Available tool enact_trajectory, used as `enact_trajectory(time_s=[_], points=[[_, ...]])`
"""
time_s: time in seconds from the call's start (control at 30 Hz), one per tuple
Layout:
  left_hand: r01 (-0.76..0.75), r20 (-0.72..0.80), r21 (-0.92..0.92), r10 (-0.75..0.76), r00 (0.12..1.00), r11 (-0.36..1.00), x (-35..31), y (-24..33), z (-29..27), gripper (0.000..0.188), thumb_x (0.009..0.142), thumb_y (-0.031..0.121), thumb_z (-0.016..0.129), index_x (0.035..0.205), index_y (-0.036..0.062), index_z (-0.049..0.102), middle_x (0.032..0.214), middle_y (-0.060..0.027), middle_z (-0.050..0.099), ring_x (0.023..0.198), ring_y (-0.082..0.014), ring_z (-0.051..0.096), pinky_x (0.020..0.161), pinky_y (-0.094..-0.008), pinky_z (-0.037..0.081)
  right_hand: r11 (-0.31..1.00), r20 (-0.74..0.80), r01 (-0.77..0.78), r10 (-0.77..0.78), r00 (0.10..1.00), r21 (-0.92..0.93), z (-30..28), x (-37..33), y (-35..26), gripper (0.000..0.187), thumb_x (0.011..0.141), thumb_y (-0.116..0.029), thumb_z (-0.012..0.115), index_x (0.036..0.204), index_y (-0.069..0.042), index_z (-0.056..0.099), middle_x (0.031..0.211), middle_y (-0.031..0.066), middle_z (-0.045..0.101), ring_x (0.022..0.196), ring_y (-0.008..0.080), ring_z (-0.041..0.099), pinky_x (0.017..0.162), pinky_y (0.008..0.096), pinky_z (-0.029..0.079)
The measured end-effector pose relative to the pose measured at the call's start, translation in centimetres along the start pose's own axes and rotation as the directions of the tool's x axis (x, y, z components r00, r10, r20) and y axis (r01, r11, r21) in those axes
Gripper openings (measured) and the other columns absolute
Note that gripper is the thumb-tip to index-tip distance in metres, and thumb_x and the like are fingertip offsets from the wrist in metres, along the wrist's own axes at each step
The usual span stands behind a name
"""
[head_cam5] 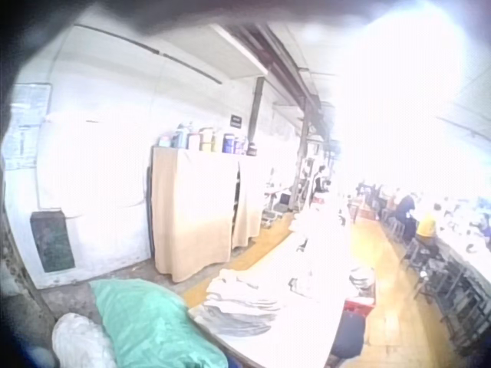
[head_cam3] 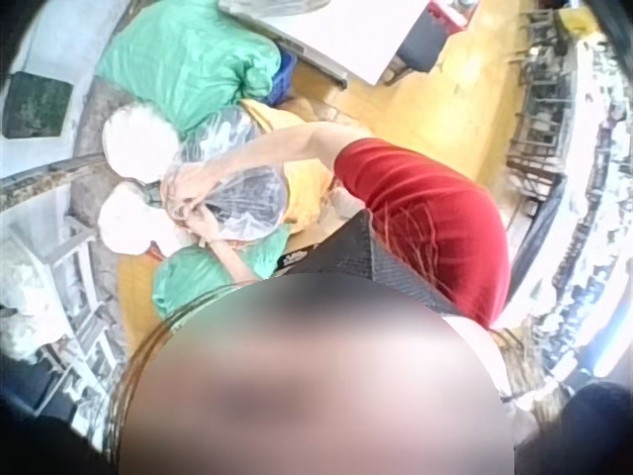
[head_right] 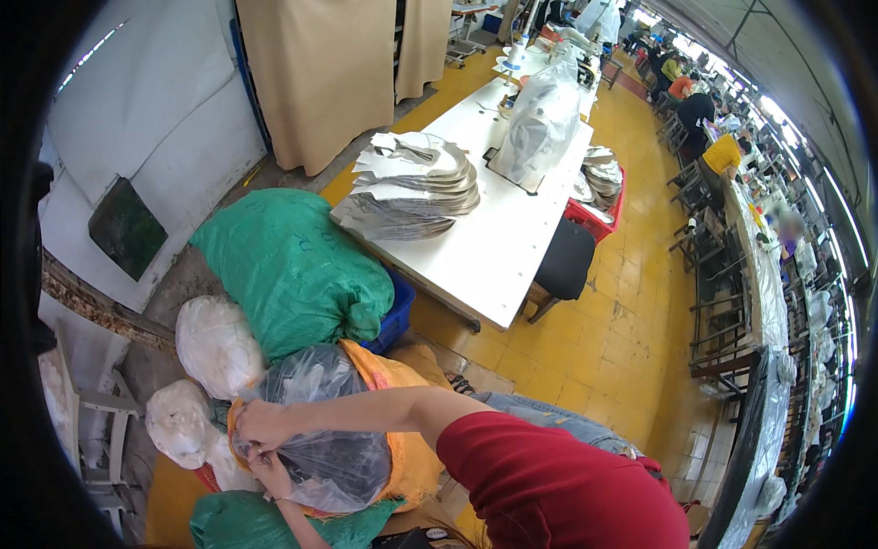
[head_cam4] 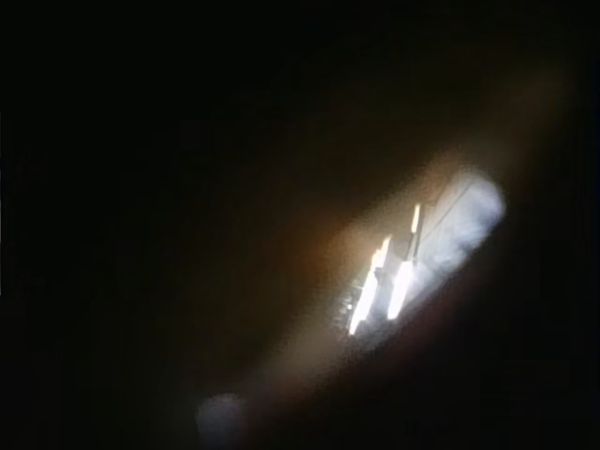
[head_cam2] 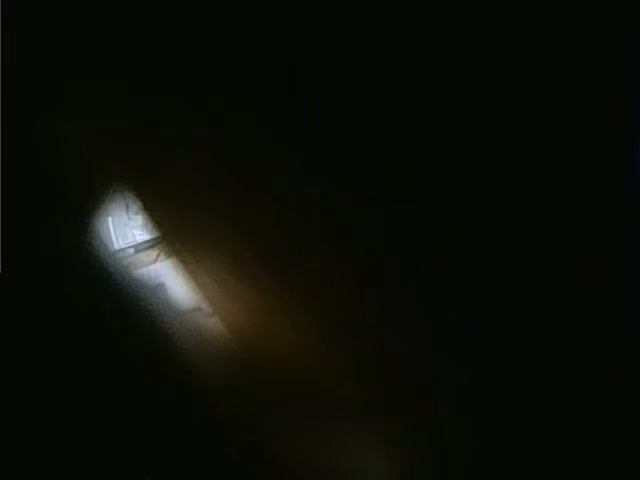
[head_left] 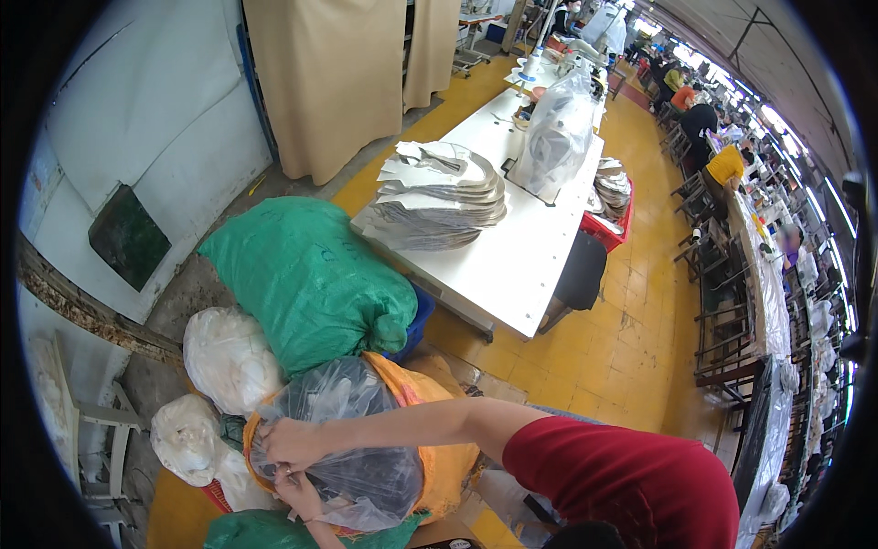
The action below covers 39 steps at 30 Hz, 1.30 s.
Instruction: The person ties bundles of black fabric pieces with rubber bands, gathers them, and walks to a supervisor's desk to present the bundles. The person then retrieves a clear plastic bag, places the bundles inside, and puts the bag into a larger sack. Finally, the person returns to the table and handles a stack of white fabric pieces.
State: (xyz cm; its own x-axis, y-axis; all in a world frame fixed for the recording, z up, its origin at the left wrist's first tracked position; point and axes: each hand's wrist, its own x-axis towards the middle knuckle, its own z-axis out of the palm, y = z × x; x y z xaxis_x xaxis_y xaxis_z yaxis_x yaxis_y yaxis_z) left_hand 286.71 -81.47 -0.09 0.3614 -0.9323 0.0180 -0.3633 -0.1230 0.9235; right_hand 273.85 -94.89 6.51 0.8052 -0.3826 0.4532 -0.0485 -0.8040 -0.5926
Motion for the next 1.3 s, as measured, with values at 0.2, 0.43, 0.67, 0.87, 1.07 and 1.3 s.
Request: enact_trajectory(time_s=[0.2,0.43,0.67,0.87,1.07,1.3], points=[[-0.133,0.080,0.138,0.123,0.989,0.981,0.2,1.1,-0.3,0.019,0.087,0.004,0.060,0.101,-0.0089,0.061,0.099,-0.0158,0.066,0.093,-0.0224,0.061,0.085,-0.0334,0.045,0.884,0.066,-0.441,0.436,0.898,0.157,0.9,1.4,1.1,0.039,0.070,-0.044,0.075,0.068,-0.006,0.066,0.071,0.0114,0.064,0.069,0.0327,0.062,0.061,0.0408,0.048],[0.111,0.050,-0.121,-0.106,0.993,0.986,0.8,1.3,-1.2,0.021,0.082,0.003,0.072,0.098,-0.0066,0.063,0.093,-0.0091,0.066,0.088,-0.0182,0.061,0.086,-0.0307,0.046,0.828,0.132,-0.445,0.427,0.895,0.341,3.4,0.1,3.4,0.031,0.069,-0.030,0.079,0.069,-0.002,0.067,0.066,0.0141,0.064,0.066,0.0312,0.065,0.059,0.0389,0.049],[0.269,0.130,-0.511,-0.236,0.963,0.817,1.1,-0.9,-2.2,0.027,0.091,0.017,0.066,0.109,-0.0014,0.059,0.100,-0.0078,0.063,0.094,-0.0137,0.058,0.085,-0.0292,0.046,0.659,-0.048,-0.439,0.584,0.810,0.611,4.7,-2.7,0.6,0.023,0.079,-0.019,0.074,0.082,0.002,0.064,0.069,0.0155,0.062,0.063,0.0301,0.064,0.058,0.0372,0.048],[0.418,0.144,-0.623,-0.428,0.892,0.661,2.4,-2.3,-3.3,0.033,0.091,0.010,0.061,0.121,0.0065,0.049,0.106,-0.0039,0.061,0.095,-0.0138,0.058,0.085,-0.0262,0.044,0.687,-0.173,-0.266,0.499,0.849,0.676,5.1,-4.5,-0.5,0.022,0.088,-0.017,0.062,0.079,0.003,0.062,0.077,0.0158,0.061,0.073,0.0250,0.062,0.064,0.0328,0.047],[0.521,0.280,-0.426,-0.440,0.853,0.740,4.6,-6.9,-5.6,0.027,0.081,0.004,0.065,0.105,0.0062,0.053,0.095,-0.0030,0.060,0.081,-0.0159,0.059,0.069,-0.0241,0.046,0.159,0.240,-0.425,0.628,0.740,0.891,5.1,-4.1,0.9,0.031,0.094,-0.022,0.046,0.098,0.003,0.063,0.089,0.0110,0.065,0.079,0.0189,0.060,0.070,0.0344,0.049],[0.062,0.065,0.073,-0.067,0.996,0.995,4.1,-1.9,-3.0,0.027,0.067,-0.002,0.070,0.088,0.0027,0.055,0.078,-0.0053,0.060,0.067,-0.0183,0.057,0.064,-0.0294,0.048,0.299,0.300,-0.479,0.486,0.821,0.826,4.2,-2.4,0.8,0.033,0.090,-0.026,0.057,0.106,0.002,0.063,0.100,0.0108,0.066,0.086,0.0163,0.061,0.077,0.0292,0.050]])
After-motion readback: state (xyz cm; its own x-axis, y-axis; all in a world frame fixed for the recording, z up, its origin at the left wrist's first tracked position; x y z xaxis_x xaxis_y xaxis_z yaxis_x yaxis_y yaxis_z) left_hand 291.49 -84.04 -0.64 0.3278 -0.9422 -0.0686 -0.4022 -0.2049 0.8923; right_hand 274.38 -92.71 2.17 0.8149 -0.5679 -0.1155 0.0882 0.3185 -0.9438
